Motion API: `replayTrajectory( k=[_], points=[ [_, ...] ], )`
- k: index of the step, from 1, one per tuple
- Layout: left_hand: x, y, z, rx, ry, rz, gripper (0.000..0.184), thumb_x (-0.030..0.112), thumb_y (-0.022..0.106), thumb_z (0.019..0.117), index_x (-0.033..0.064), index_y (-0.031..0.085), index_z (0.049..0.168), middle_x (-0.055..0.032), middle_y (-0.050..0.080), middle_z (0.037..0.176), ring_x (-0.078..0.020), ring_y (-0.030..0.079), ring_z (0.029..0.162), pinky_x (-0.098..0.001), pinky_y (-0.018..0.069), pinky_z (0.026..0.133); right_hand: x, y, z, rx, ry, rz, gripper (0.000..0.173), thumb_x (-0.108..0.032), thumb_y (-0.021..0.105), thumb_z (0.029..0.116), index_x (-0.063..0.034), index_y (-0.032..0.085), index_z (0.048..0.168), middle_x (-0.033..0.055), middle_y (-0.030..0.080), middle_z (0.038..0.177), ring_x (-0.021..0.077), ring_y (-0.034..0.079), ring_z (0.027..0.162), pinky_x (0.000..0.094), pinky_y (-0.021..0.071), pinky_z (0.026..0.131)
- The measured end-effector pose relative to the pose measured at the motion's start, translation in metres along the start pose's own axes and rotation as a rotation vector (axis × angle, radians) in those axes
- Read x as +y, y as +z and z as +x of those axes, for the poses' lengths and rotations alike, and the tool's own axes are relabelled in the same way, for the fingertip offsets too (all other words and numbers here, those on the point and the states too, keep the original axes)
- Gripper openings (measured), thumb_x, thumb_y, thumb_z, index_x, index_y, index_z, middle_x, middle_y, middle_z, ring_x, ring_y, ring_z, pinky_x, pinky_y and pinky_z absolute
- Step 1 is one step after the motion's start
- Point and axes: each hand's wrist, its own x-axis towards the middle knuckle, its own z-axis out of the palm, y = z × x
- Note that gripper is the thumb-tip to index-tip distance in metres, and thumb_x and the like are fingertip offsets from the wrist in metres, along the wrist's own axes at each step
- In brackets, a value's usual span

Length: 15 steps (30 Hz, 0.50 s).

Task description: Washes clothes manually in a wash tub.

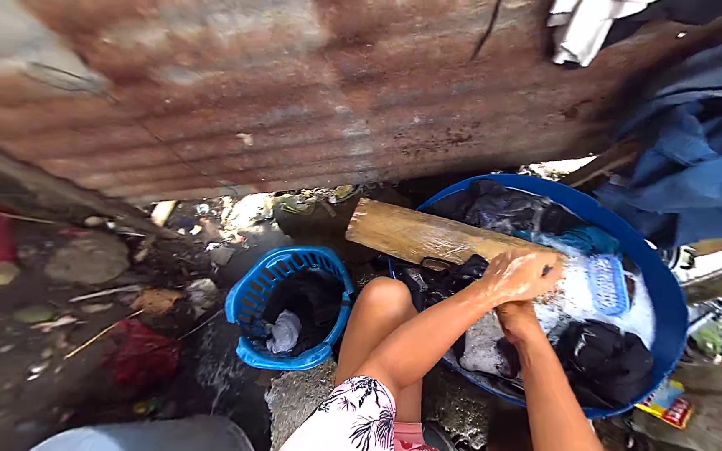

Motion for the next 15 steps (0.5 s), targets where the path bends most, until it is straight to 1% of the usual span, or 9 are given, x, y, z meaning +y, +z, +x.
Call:
replayTrajectory(
  k=[2,3,5,6,8,10,12,14,15],
  points=[
    [0.016,-0.051,-0.006,0.166,0.01,0.011,0.031,0.026,0.059,0.1037,-0.0037,0.07,0.103,-0.0215,0.071,0.095,-0.0368,0.07,0.095,-0.0592,0.0542,0.084,-0.016,-0.003,0.005,-0.132,-0.045,-0.124,0.079,0.005,0.074,0.0806,0.0048,0.033,0.149,0.0153,0.058,0.127,0.0126,0.064,0.107,0.0283,0.0574,0.089],
    [0.019,-0.079,-0.014,0.287,0.018,0.023,0.031,0.027,0.061,0.1027,-0.0026,0.07,0.102,-0.0188,0.071,0.094,-0.0332,0.071,0.092,-0.0566,0.0551,0.083,-0.016,-0.004,0.008,-0.195,-0.005,-0.2,0.08,0.002,0.076,0.0835,0.0042,0.032,0.151,0.0213,0.054,0.134,0.0214,0.064,0.108,0.0355,0.0573,0.089],
    [0.012,-0.137,-0.04,0.535,0.037,0.064,0.03,0.027,0.061,0.1014,-0.001,0.069,0.098,-0.0132,0.071,0.091,-0.0232,0.07,0.086,-0.0474,0.0561,0.082,-0.005,-0.003,0.011,-0.359,0.137,-0.399,0.059,-0.009,0.073,0.0927,0.0057,0.045,0.142,0.0249,0.058,0.127,0.029,0.066,0.101,0.0435,0.0586,0.084],
    [0.002,-0.163,-0.06,0.634,0.037,0.092,0.03,0.026,0.06,0.1015,-0.0021,0.069,0.096,-0.0124,0.07,0.092,-0.0191,0.068,0.087,-0.0423,0.0557,0.083,0.005,0.0,0.012,-0.447,0.237,-0.509,0.054,-0.016,0.072,0.096,0.0059,0.049,0.139,0.0274,0.058,0.126,0.0346,0.065,0.105,0.0497,0.0572,0.087],
    [-0.032,-0.201,-0.108,0.735,-0.082,0.188,0.032,0.027,0.057,0.1031,-0.0021,0.066,0.095,-0.0105,0.066,0.092,-0.0147,0.064,0.084,-0.0375,0.0537,0.08,0.035,0.009,0.01,-0.506,0.349,-0.741,0.065,-0.029,0.079,0.0922,0.0074,0.053,0.139,0.0368,0.054,0.135,0.0494,0.057,0.123,0.064,0.0467,0.102],
    [-0.077,-0.217,-0.167,0.604,-0.405,0.315,0.038,0.034,0.055,0.1051,-0.0024,0.065,0.104,-0.0187,0.065,0.095,-0.0283,0.064,0.086,-0.0513,0.0525,0.081,0.056,0.015,0.004,-0.448,0.411,-0.872,0.084,-0.032,0.084,0.0863,0.0033,0.043,0.151,0.0414,0.04,0.149,0.0564,0.042,0.138,0.0681,0.0367,0.113],
    [-0.132,-0.214,-0.227,0.309,-0.784,0.357,0.042,0.034,0.061,0.104,-0.004,0.063,0.121,-0.0317,0.065,0.114,-0.0481,0.063,0.108,-0.0693,0.0461,0.095,0.068,0.012,0.002,-0.398,0.442,-0.962,0.089,-0.027,0.083,0.0866,0.0012,0.035,0.156,0.0405,0.034,0.154,0.0556,0.039,0.142,0.0667,0.0371,0.114],
    [-0.174,-0.206,-0.273,0.119,-1.041,0.342,0.053,0.031,0.066,0.101,-0.0065,0.056,0.138,-0.0376,0.056,0.134,-0.0543,0.051,0.13,-0.0709,0.0351,0.109,0.075,0.007,-0.003,-0.42,0.458,-1.04,0.077,-0.019,0.073,0.093,0.006,0.035,0.155,0.0368,0.037,0.155,0.0519,0.041,0.142,0.0637,0.0387,0.114],
    [-0.18,-0.204,-0.287,0.121,-1.092,0.308,0.056,0.03,0.065,0.1017,-0.0069,0.052,0.142,-0.0376,0.052,0.139,-0.054,0.047,0.134,-0.0696,0.033,0.112,0.075,0.005,-0.003,-0.446,0.461,-1.057,0.067,-0.015,0.069,0.0955,0.0081,0.04,0.152,0.0353,0.042,0.153,0.0507,0.044,0.141,0.0636,0.0396,0.113]
  ],
)
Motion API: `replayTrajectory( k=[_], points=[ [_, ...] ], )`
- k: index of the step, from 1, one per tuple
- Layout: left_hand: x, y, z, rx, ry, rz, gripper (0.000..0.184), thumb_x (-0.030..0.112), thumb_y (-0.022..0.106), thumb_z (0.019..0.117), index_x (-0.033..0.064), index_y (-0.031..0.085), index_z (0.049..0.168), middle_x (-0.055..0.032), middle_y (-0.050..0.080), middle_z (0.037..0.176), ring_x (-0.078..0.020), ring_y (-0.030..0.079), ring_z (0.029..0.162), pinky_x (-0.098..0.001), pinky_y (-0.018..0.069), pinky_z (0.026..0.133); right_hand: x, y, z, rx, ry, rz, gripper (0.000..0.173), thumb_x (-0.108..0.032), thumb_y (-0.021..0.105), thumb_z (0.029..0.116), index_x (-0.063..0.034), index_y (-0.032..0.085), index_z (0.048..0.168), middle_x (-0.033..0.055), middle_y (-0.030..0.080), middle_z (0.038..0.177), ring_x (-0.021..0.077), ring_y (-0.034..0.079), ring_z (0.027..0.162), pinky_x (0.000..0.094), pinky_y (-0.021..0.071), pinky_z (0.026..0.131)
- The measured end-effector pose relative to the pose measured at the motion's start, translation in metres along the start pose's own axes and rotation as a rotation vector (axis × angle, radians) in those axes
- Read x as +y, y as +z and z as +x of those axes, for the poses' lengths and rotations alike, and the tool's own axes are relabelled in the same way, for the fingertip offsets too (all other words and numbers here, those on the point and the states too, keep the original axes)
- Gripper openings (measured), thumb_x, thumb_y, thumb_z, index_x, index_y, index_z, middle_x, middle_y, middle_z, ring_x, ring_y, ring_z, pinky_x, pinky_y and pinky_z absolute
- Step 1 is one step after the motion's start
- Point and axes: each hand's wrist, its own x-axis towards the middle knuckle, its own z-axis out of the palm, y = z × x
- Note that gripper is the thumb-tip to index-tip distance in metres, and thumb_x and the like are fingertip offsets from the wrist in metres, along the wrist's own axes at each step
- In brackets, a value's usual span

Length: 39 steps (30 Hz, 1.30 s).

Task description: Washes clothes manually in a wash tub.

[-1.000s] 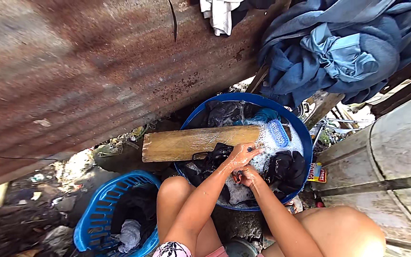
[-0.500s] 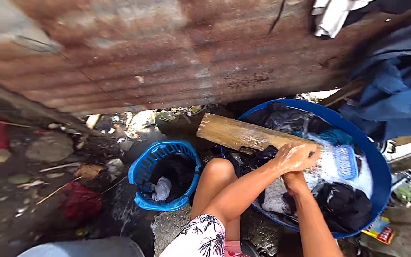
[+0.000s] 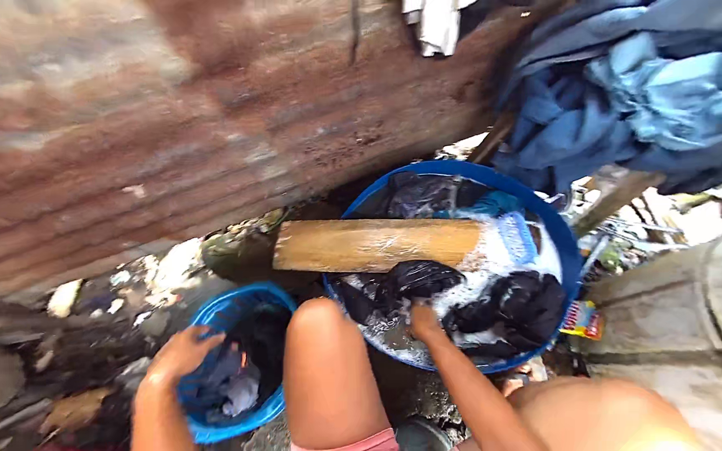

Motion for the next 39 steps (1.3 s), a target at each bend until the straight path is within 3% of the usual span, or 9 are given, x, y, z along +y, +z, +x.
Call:
replayTrajectory(
  k=[5,8,13,18,21,25,29,33,39],
  points=[
    [0.015,-0.015,-0.02,0.126,0.091,-0.177,0.051,0.024,0.061,0.1037,-0.008,0.05,0.142,-0.0359,0.056,0.134,-0.0491,0.053,0.128,-0.0664,0.037,0.107,0.019,-0.038,0.008,-0.131,-0.154,0.268,0.047,-0.016,0.067,0.0995,0.009,0.054,0.138,0.0311,0.059,0.134,0.0418,0.059,0.125,0.0579,0.0446,0.108],
    [0.076,-0.034,-0.031,0.161,0.356,-0.136,0.05,0.025,0.058,0.1043,-0.0098,0.051,0.139,-0.0364,0.056,0.133,-0.0498,0.054,0.126,-0.0662,0.0394,0.106,0.04,-0.088,0.0,0.25,-0.222,0.45,0.033,-0.019,0.064,0.1017,0.0082,0.066,0.12,0.0294,0.068,0.117,0.0414,0.066,0.111,0.0595,0.0493,0.101],
    [0.214,-0.017,-0.05,0.042,0.662,0.074,0.047,0.029,0.065,0.1017,-0.0004,0.059,0.137,-0.0276,0.059,0.137,-0.0485,0.052,0.131,-0.0711,0.0359,0.108,0.097,-0.158,-0.064,0.69,0.302,0.384,0.052,-0.032,0.066,0.0978,0.0011,0.06,0.137,0.0372,0.055,0.139,0.0584,0.049,0.132,0.0804,0.0362,0.1],
    [0.331,0.1,-0.062,-0.344,0.933,0.143,0.049,0.029,0.07,0.0985,-0.0006,0.059,0.136,-0.0236,0.063,0.132,-0.0391,0.059,0.126,-0.0594,0.0437,0.109,0.12,-0.103,-0.046,0.584,0.503,0.366,0.075,-0.028,0.069,0.0956,-0.0007,0.035,0.157,0.0379,0.043,0.15,0.055,0.047,0.137,0.0719,0.0411,0.104],
    [0.361,0.194,-0.075,-0.609,0.944,0.282,0.063,0.033,0.073,0.0949,-0.0001,0.052,0.144,-0.0279,0.059,0.137,-0.0438,0.056,0.13,-0.0622,0.0406,0.11,0.109,-0.099,-0.055,0.445,0.441,0.309,0.065,-0.029,0.062,0.1,-0.0008,0.04,0.154,0.0302,0.056,0.143,0.0455,0.055,0.133,0.0645,0.044,0.107],
    [0.359,0.256,-0.101,-0.527,0.786,0.324,0.11,0.038,0.089,0.0774,0.0034,0.025,0.16,-0.0334,0.031,0.158,-0.0534,0.031,0.145,-0.0687,0.035,0.111,0.077,-0.11,-0.075,0.406,0.269,0.308,0.049,-0.025,0.062,0.1003,-0.0044,0.055,0.145,0.0252,0.06,0.14,0.0416,0.055,0.134,0.0627,0.042,0.109],
    [0.342,0.226,-0.082,-0.429,0.79,0.05,0.07,0.011,0.075,0.087,0.0016,0.044,0.149,-0.0293,0.06,0.135,-0.0463,0.057,0.127,-0.0659,0.0445,0.104,0.055,-0.12,-0.091,0.472,0.009,0.34,0.035,-0.016,0.066,0.0981,0.0007,0.063,0.128,0.0275,0.066,0.122,0.0443,0.062,0.12,0.0654,0.0457,0.1],
    [0.343,0.169,-0.085,-0.26,0.806,-0.22,0.025,0.0,0.071,0.088,-0.0063,0.062,0.11,-0.0274,0.067,0.106,-0.0418,0.065,0.104,-0.0613,0.0491,0.092,0.068,-0.136,-0.099,0.657,-0.145,0.481,0.031,-0.016,0.078,0.0913,0.0039,0.066,0.112,0.0257,0.067,0.097,0.0416,0.065,0.091,0.0651,0.0495,0.083],
    [0.362,0.123,-0.084,-0.074,0.864,-0.021,0.016,-0.002,0.065,0.0901,0.0022,0.068,0.105,-0.0243,0.069,0.098,-0.045,0.067,0.097,-0.0672,0.0499,0.08,0.115,-0.125,-0.074,0.247,0.006,0.365,0.073,-0.029,0.087,0.0837,0.0016,0.052,0.14,0.0319,0.062,0.128,0.0466,0.058,0.124,0.0661,0.0432,0.106]
  ],
)
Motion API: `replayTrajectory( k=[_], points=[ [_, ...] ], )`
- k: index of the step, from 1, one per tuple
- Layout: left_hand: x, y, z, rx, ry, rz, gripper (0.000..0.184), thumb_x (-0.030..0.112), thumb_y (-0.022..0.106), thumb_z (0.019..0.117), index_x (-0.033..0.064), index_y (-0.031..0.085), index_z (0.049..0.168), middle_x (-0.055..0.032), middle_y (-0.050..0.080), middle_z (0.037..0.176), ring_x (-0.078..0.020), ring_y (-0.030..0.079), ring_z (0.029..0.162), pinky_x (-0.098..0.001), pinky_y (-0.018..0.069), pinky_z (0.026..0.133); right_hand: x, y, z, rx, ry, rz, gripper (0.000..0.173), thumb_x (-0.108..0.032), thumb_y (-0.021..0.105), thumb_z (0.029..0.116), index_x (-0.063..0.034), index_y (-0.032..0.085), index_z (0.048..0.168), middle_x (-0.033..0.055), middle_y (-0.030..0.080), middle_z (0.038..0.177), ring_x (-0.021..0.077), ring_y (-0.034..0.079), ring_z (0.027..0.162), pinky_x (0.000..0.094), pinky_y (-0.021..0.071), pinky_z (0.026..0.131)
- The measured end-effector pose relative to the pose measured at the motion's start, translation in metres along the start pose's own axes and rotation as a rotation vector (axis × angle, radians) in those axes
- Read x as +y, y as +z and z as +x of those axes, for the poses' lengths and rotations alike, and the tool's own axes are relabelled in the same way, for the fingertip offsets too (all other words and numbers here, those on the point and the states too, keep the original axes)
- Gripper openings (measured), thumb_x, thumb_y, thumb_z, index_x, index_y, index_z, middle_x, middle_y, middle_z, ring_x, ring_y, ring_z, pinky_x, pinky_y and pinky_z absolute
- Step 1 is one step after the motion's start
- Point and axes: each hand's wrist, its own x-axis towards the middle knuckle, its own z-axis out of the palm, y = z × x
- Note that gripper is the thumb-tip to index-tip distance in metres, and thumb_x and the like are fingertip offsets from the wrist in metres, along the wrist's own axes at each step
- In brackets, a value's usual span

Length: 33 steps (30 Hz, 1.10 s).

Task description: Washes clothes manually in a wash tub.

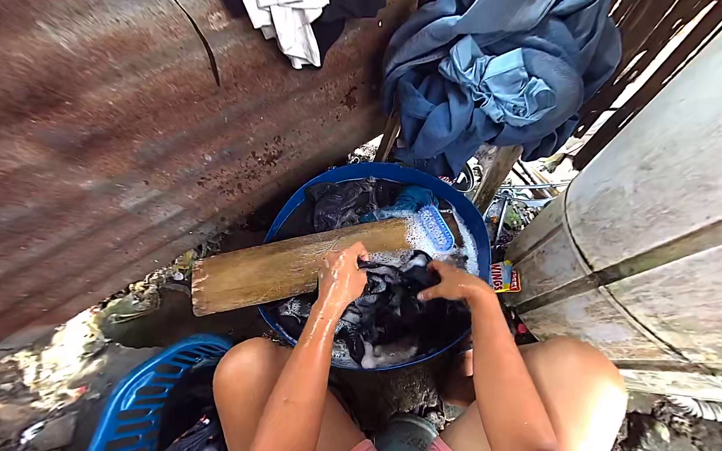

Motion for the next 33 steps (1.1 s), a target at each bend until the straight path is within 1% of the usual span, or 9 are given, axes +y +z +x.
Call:
replayTrajectory(
  k=[3,5,9,13,16,19,22,29,33],
  points=[
    [-0.003,0.029,0.008,-0.322,-0.041,0.097,0.035,0.01,0.069,0.0919,0.0081,0.066,0.127,-0.0229,0.063,0.129,-0.0436,0.059,0.122,-0.0662,0.0474,0.098,0.004,0.019,0.01,-0.162,0.178,-0.094,0.093,-0.03,0.086,0.0853,-0.0019,0.034,0.157,0.0315,0.043,0.154,0.0457,0.044,0.142,0.0639,0.0339,0.116],
    [-0.004,0.062,0.007,-0.562,-0.027,0.189,0.064,0.022,0.078,0.0893,0.0125,0.053,0.147,-0.0248,0.041,0.156,-0.0475,0.039,0.143,-0.0698,0.0356,0.109,0.007,0.03,0.021,-0.173,0.282,-0.145,0.1,-0.035,0.084,0.086,-0.0048,0.027,0.161,0.0294,0.025,0.165,0.0458,0.036,0.148,0.0633,0.0327,0.117],
    [0.004,0.132,-0.007,-0.755,-0.065,0.349,0.099,0.031,0.081,0.0856,0.0119,0.023,0.164,-0.0249,-0.011,0.169,-0.0522,-0.004,0.154,-0.0806,0.0077,0.113,0.025,0.05,0.047,-0.071,0.387,-0.221,0.088,-0.029,0.077,0.0898,-0.0021,0.031,0.159,0.0293,0.041,0.157,0.0466,0.043,0.144,0.0653,0.0365,0.114],
    [0.007,0.168,0.0,-0.782,-0.133,0.391,0.089,0.02,0.068,0.093,0.01,0.017,0.164,-0.0275,0.007,0.169,-0.0533,0.022,0.15,-0.0753,0.0209,0.113,0.024,0.06,0.051,-0.106,0.426,-0.327,0.056,-0.031,0.056,0.1037,0.0072,0.052,0.144,0.028,0.049,0.152,0.0447,0.044,0.144,0.0657,0.0365,0.113],
    [0.01,0.169,0.001,-0.86,-0.187,0.336,0.05,0.023,0.054,0.1049,-0.0038,0.047,0.147,-0.0297,0.047,0.15,-0.0489,0.044,0.14,-0.069,0.0342,0.11,0.016,0.063,0.045,-0.003,0.412,-0.333,0.052,-0.021,0.053,0.1045,0.0072,0.049,0.148,0.0302,0.042,0.157,0.0469,0.037,0.148,0.0655,0.0323,0.116],
    [0.009,0.16,-0.002,-0.96,-0.203,0.393,0.044,0.019,0.048,0.1083,-0.0133,0.052,0.138,-0.0307,0.048,0.149,-0.0452,0.041,0.144,-0.0588,0.0314,0.117,0.004,0.049,0.042,0.03,0.394,-0.306,0.054,-0.027,0.062,0.1004,0.005,0.054,0.143,0.0307,0.047,0.152,0.0459,0.045,0.142,0.0629,0.0403,0.111],
    [0.001,0.149,0.005,-0.979,-0.201,0.337,0.045,0.025,0.052,0.1074,-0.0109,0.058,0.133,-0.0292,0.054,0.144,-0.0425,0.048,0.139,-0.0588,0.035,0.115,0.0,0.032,0.038,-0.022,0.333,-0.203,0.078,-0.025,0.075,0.0902,-0.0038,0.039,0.156,0.0316,0.042,0.153,0.047,0.052,0.134,0.0635,0.0455,0.106],
    [-0.03,0.134,-0.002,-0.504,-0.168,-0.465,0.077,0.011,0.084,0.082,-0.0088,0.043,0.143,-0.0253,0.057,0.139,-0.0303,0.056,0.131,-0.0447,0.0435,0.113,-0.019,-0.023,0.005,0.153,-0.133,0.157,0.04,0.005,0.074,0.0844,0.0032,0.064,0.123,0.03,0.066,0.115,0.0445,0.064,0.107,0.0638,0.0495,0.092],
    [-0.033,0.117,-0.013,-0.262,-0.086,-0.609,0.049,-0.001,0.075,0.0847,-0.0063,0.057,0.13,-0.0209,0.062,0.126,-0.0237,0.06,0.118,-0.0405,0.0487,0.105,-0.017,-0.049,-0.017,0.395,-0.332,0.304,0.036,0.014,0.069,0.0747,0.0077,0.063,0.11,0.0257,0.065,0.111,0.0367,0.062,0.106,0.0576,0.0494,0.091]
  ],
)
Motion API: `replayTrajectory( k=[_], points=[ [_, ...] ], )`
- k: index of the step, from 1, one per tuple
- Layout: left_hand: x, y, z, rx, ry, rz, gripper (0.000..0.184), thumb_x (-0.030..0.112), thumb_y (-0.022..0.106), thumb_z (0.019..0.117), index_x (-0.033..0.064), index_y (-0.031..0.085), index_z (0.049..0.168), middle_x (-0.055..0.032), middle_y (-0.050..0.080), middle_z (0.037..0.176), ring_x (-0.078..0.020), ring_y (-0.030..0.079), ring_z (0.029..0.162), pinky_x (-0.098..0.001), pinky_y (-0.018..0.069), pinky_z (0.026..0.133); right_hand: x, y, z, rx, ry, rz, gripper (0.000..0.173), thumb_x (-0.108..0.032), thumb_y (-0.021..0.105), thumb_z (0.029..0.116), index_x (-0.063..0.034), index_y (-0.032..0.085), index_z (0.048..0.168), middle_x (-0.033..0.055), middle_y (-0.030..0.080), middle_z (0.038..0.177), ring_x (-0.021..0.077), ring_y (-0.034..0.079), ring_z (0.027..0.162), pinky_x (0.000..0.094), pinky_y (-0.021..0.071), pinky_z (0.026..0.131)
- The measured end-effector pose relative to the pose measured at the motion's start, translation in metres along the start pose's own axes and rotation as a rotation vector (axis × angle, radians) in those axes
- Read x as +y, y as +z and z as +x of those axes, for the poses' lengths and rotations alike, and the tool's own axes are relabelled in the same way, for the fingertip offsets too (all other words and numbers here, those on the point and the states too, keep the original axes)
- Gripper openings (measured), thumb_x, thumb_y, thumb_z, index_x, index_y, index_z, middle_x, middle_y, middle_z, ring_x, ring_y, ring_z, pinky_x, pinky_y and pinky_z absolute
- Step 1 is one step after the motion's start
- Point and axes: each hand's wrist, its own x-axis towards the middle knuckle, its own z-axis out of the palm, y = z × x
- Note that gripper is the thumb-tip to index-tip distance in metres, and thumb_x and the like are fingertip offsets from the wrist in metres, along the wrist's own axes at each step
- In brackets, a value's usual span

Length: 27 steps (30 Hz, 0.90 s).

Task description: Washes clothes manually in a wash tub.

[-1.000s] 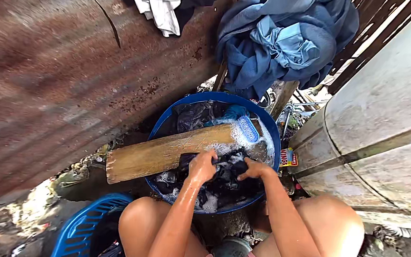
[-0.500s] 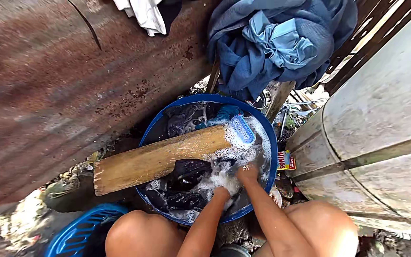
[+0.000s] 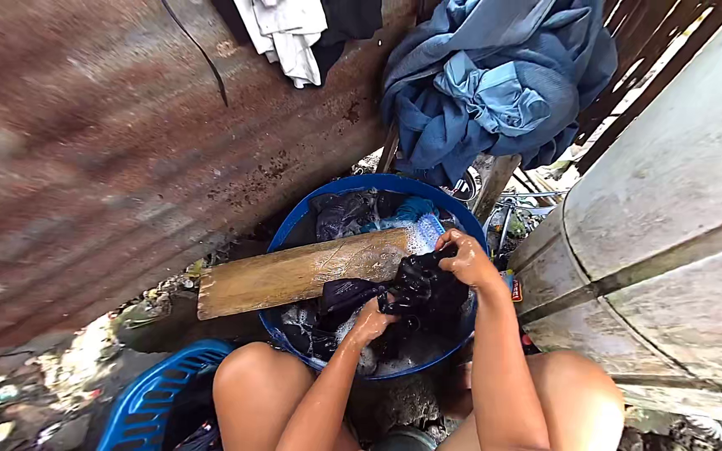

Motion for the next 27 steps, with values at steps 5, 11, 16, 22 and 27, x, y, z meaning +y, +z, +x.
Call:
replayTrajectory(
  k=[5,11,16,22,27],
  points=[
    [0.032,-0.035,-0.012,0.152,0.174,-0.023,0.05,-0.007,0.073,0.0829,-0.009,0.058,0.131,-0.0205,0.065,0.127,-0.0197,0.062,0.119,-0.0356,0.0495,0.106,-0.005,-0.031,-0.011,0.307,-0.078,0.232,0.039,0.019,0.062,0.0681,0.0028,0.059,0.103,0.0103,0.063,0.106,0.0125,0.06,0.096,0.0315,0.052,0.083],
    [0.071,-0.089,-0.019,0.221,0.201,-0.005,0.039,-0.01,0.073,0.0813,-0.0046,0.064,0.119,-0.0119,0.069,0.109,-0.0112,0.066,0.1,-0.0313,0.0555,0.092,0.02,-0.016,0.023,0.589,-0.195,0.363,0.034,0.012,0.072,0.0702,0.0001,0.057,0.098,0.0051,0.064,0.099,0.007,0.062,0.093,0.0251,0.0539,0.084],
    [0.042,-0.118,0.024,0.369,-0.08,0.168,0.04,-0.011,0.059,0.0934,-0.0039,0.055,0.133,-0.0276,0.062,0.124,-0.0362,0.062,0.113,-0.0548,0.0496,0.096,0.051,0.048,0.047,0.311,0.064,-0.146,0.051,-0.027,0.07,0.098,-0.0069,0.058,0.143,0.0285,0.043,0.156,0.0516,0.035,0.145,0.0742,0.0287,0.113],
    [0.059,-0.093,0.022,0.739,0.016,0.31,0.05,0.025,0.054,0.1057,-0.001,0.047,0.147,-0.03,0.044,0.151,-0.048,0.041,0.141,-0.0626,0.0328,0.114,0.037,0.1,0.048,-0.216,0.34,-0.281,0.074,-0.039,0.047,0.1095,-0.0178,0.006,0.168,0.022,0.006,0.173,0.0471,0.004,0.158,0.0783,0.0045,0.117],
    [0.036,-0.087,0.045,0.399,-0.148,0.451,0.068,0.039,0.069,0.0979,0.0067,0.044,0.152,-0.0266,0.046,0.152,-0.0459,0.044,0.14,-0.0645,0.037,0.112,0.032,0.049,0.074,0.206,0.307,-0.179,0.036,-0.023,0.051,0.1074,0.0003,0.065,0.132,0.0301,0.064,0.131,0.0493,0.059,0.125,0.0685,0.0437,0.104]
  ],
)
